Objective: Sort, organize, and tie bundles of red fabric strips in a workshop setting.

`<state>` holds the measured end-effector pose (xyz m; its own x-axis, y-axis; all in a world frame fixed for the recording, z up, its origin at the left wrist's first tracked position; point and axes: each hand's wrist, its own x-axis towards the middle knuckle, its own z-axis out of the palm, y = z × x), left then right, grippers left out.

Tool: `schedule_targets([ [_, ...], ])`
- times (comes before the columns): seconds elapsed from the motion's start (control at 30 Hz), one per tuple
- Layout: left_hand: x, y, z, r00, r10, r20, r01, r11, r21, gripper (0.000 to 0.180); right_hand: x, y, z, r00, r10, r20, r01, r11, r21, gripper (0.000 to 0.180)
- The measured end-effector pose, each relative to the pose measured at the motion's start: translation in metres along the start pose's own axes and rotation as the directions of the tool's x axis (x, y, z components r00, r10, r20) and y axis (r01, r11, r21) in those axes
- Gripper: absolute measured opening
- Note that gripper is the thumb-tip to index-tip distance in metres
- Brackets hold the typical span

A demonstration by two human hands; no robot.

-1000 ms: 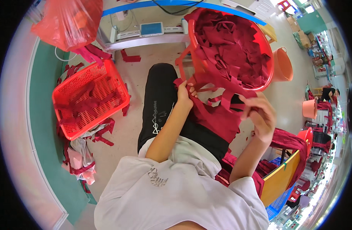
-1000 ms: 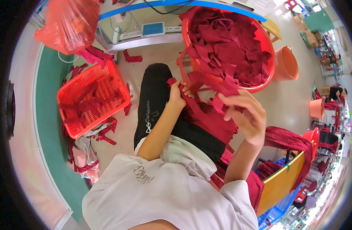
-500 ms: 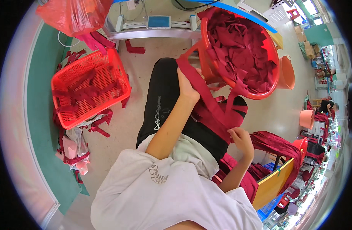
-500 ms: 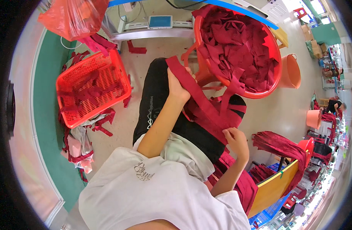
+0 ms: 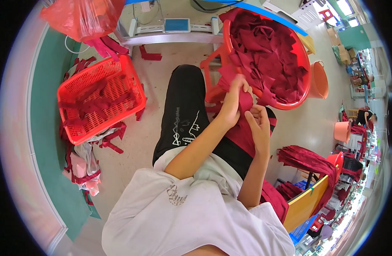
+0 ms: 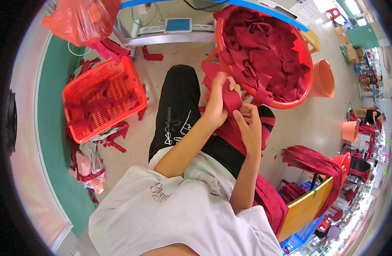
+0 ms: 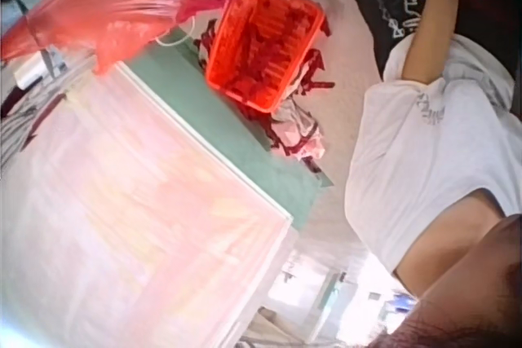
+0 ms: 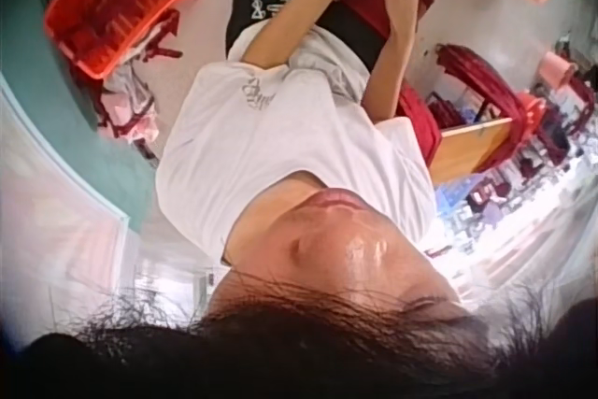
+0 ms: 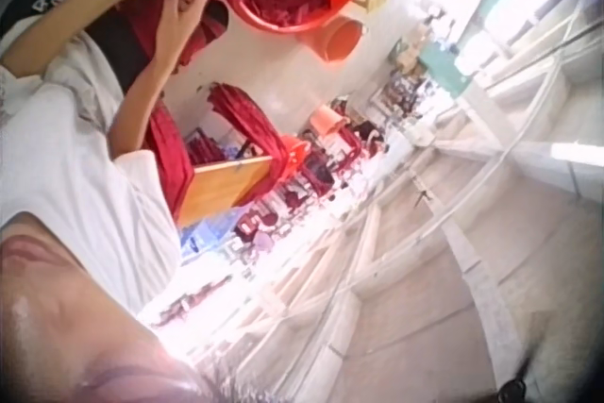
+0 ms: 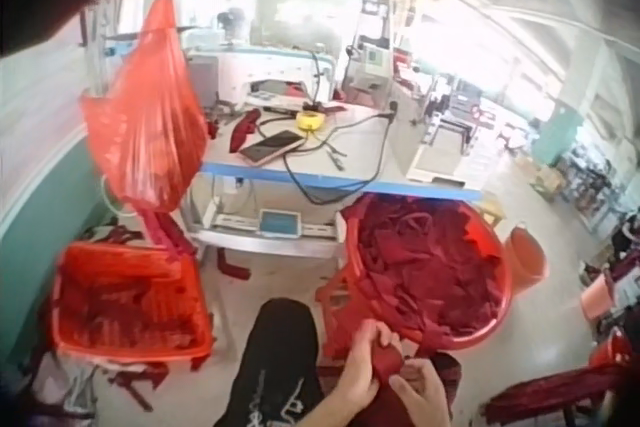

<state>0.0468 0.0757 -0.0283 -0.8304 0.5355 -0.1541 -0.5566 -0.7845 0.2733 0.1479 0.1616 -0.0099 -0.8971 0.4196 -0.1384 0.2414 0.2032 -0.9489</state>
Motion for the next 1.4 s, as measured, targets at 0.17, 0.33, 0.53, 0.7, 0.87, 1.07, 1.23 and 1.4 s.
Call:
schedule_targets([
  [0.17, -0.008, 0.009, 0.000, 0.992, -0.097, -0.082, 0.104, 0.991, 0.082, 0.012, -0.001, 0.017, -0.017, 0.994, 0.076, 0.080, -0.080, 0.995, 0.056, 0.013],
  [0.33, -0.006, 0.009, 0.005, 0.999, 0.023, -0.041, -0.017, 0.991, 0.133, 0.015, -0.002, 0.009, -0.016, 0.993, -0.098, 0.068, 0.092, 0.991, 0.093, 0.019],
  [0.53, -0.008, 0.010, 0.011, 0.998, 0.020, -0.056, -0.010, 0.987, 0.161, 0.010, 0.002, 0.000, -0.011, 0.988, -0.051, 0.146, 0.027, 0.986, 0.162, 0.032],
  [0.7, -0.010, 0.009, 0.011, 0.999, 0.045, 0.018, -0.048, 0.967, 0.250, 0.011, 0.006, -0.004, -0.015, 0.992, -0.073, 0.102, 0.064, 0.994, 0.089, 0.015],
  [0.87, -0.013, 0.010, 0.014, 1.000, 0.027, -0.009, -0.024, 0.982, 0.188, 0.011, 0.002, 0.001, -0.034, 0.993, -0.054, 0.102, 0.045, 0.995, 0.086, 0.004],
  [1.07, -0.004, 0.008, 0.006, 1.000, -0.018, 0.010, 0.016, 0.980, 0.199, 0.012, 0.008, 0.000, -0.049, 0.997, -0.015, 0.072, 0.012, 0.999, 0.031, 0.011],
  [1.23, -0.007, 0.008, 0.009, 0.997, -0.066, -0.044, 0.073, 0.981, 0.177, 0.017, 0.006, -0.011, -0.036, 0.994, -0.001, 0.107, -0.012, 0.993, 0.119, 0.012],
  [1.4, -0.007, 0.013, 0.007, 0.984, -0.155, -0.089, 0.173, 0.952, 0.254, 0.029, 0.001, 0.004, -0.040, 0.990, 0.043, 0.131, -0.067, 0.981, 0.183, 0.012],
])
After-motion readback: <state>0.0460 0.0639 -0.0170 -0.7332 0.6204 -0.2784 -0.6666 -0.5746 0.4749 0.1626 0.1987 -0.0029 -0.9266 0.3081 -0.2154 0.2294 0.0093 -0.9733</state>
